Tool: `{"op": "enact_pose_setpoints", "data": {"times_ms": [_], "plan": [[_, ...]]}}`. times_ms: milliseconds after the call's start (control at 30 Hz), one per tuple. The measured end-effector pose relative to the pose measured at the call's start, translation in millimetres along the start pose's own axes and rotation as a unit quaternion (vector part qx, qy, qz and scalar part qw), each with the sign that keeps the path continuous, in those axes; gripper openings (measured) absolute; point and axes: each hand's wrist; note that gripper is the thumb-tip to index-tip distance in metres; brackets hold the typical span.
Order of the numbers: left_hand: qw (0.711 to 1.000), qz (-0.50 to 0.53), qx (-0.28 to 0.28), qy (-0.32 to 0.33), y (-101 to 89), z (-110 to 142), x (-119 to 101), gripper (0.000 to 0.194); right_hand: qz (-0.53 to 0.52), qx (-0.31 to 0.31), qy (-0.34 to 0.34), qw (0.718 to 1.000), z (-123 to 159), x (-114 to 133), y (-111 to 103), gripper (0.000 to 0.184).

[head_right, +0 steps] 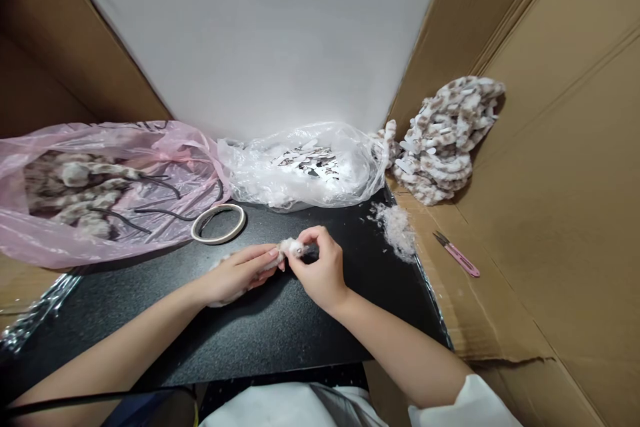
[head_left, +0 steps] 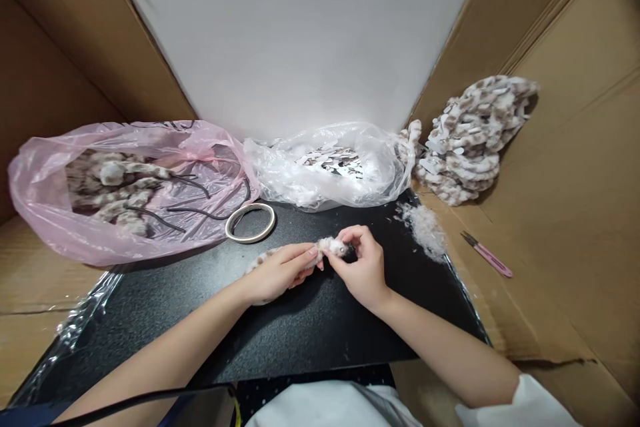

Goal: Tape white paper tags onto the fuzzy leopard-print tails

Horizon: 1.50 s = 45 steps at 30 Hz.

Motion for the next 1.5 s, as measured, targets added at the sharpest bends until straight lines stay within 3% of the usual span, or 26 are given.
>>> {"op": "enact_pose_setpoints", "data": {"times_ms": [100,267,367,433,567,700,767,1000,1133,1233,1367,1500], "plan": [[1.000,0.029,0.001,0.010,2.3,-1,2,0.040,0.026,0.052,-0.095,0.994,2,4,-1,0.013],[0.999,0.036,0.005,0.000,4.4,1,-5,0.049,0.023,0.103,-0.140,0.985,5,5,0,0.025],[0.999,0.007,0.035,-0.003,2.2,3,-8,0.041,0.024,0.126,-0.134,0.983,7,5,0,0.030],[0.998,-0.023,0.057,-0.001,0.1,5,-10,0.036,0.010,0.141,-0.096,0.985,4,5,-4,0.028],[0.993,-0.090,0.078,0.025,-2.2,8,-13,0.031,0.011,0.119,-0.054,0.991,-10,6,-14,0.026],[0.982,-0.163,0.072,0.056,-0.4,10,-19,0.037,-0.003,0.250,-0.101,0.963,-19,6,-17,0.022],[0.981,-0.171,0.066,0.065,0.7,11,-21,0.043,-0.019,0.276,-0.092,0.957,-19,4,-15,0.018],[0.997,-0.066,0.023,0.010,-1.2,11,-19,0.044,-0.007,0.253,-0.080,0.964,-16,-2,-11,0.015],[0.998,-0.035,0.054,0.005,-1.6,9,-17,0.058,0.004,0.274,-0.095,0.957,-15,-1,-10,0.017],[0.996,0.045,0.080,-0.019,0.3,7,-16,0.052,-0.002,0.279,-0.101,0.955,-15,0,-10,0.017],[0.971,0.215,0.093,-0.050,2.3,1,-13,0.035,-0.012,0.243,-0.076,0.967,-18,1,-11,0.016],[0.959,0.259,0.110,-0.031,1.6,-2,-10,0.025,-0.030,0.218,-0.030,0.975,-21,-1,-10,0.012]]}}
Point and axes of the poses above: each hand's wrist, its own z-axis away from the middle knuckle, its own y-axis out of the palm, x = y × z, and after that the axes turned 6 degrees about -x, right-handed
